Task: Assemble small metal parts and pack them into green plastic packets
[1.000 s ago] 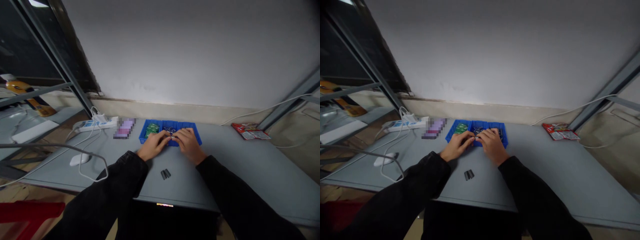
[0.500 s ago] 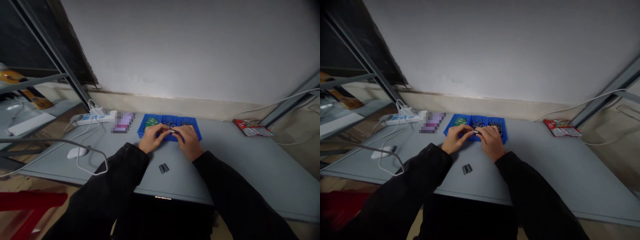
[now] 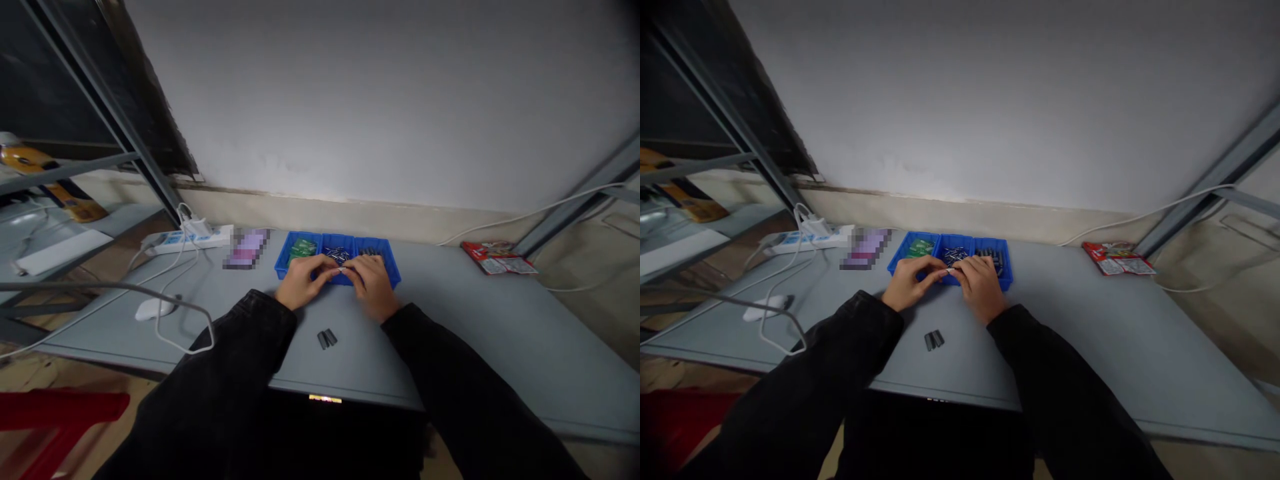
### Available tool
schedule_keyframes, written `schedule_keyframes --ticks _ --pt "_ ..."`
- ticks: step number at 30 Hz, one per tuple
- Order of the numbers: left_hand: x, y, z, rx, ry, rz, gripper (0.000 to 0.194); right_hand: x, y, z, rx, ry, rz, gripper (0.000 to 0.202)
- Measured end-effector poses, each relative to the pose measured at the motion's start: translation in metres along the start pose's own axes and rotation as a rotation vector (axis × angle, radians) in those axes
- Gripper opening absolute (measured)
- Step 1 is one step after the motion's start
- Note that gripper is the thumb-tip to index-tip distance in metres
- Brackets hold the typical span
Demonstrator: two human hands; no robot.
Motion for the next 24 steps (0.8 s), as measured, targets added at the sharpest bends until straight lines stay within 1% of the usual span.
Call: schedule_keyframes --ticks 4,7,11,14,18,21,24 --pt "0.0023 -0.003 0.0021 -0.042 -0.013 -0.006 0.016 0.0018 0.0018 0.001 0.022 -0.017 -0.053 0.02" --pt "0.0043 -0.0031 0.0033 -0.041 -0.023 -0.013 0.015 0.0025 0.0023 0.0014 0.032 -0.018 -0.052 0.015" --pt "0.0049 -0.0021 0.0035 -0.029 -0.013 0.006 0.016 0.0011 0.0007 0.0012 0.014 -0.003 -0.052 0.016" --pt "0.005 -0.0035 0.0034 -0.051 -0.013 0.011 0.017 0.0007 -0.0002 0.0012 0.007 -0.002 -0.056 0.018" --pt "0.0043 -0.0066 0.0041 -0.088 0.014 0.05 0.019 0.0023 0.0024 0.0014 0.045 -0.028 -0.033 0.013" --pt "0.0056 -0.0067 0.0046 -0.092 0.001 0.063 0.02 0.0026 0.0035 0.0014 0.031 -0.037 -0.03 0.008" --pt "0.0073 -0.0051 0.0045 -0.086 -0.023 0.073 0.02 0.003 0.0043 0.001 0.011 -0.045 -0.014 0.016"
Point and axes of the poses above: each hand's wrist, its own z-axis away from the middle knuckle, its own x-axis out of the palm, y = z × x, the point moved 5 cm from there along -z, towards the middle knuckle, and after that the axes turned 8 degrees about x, right-handed, at the moved point
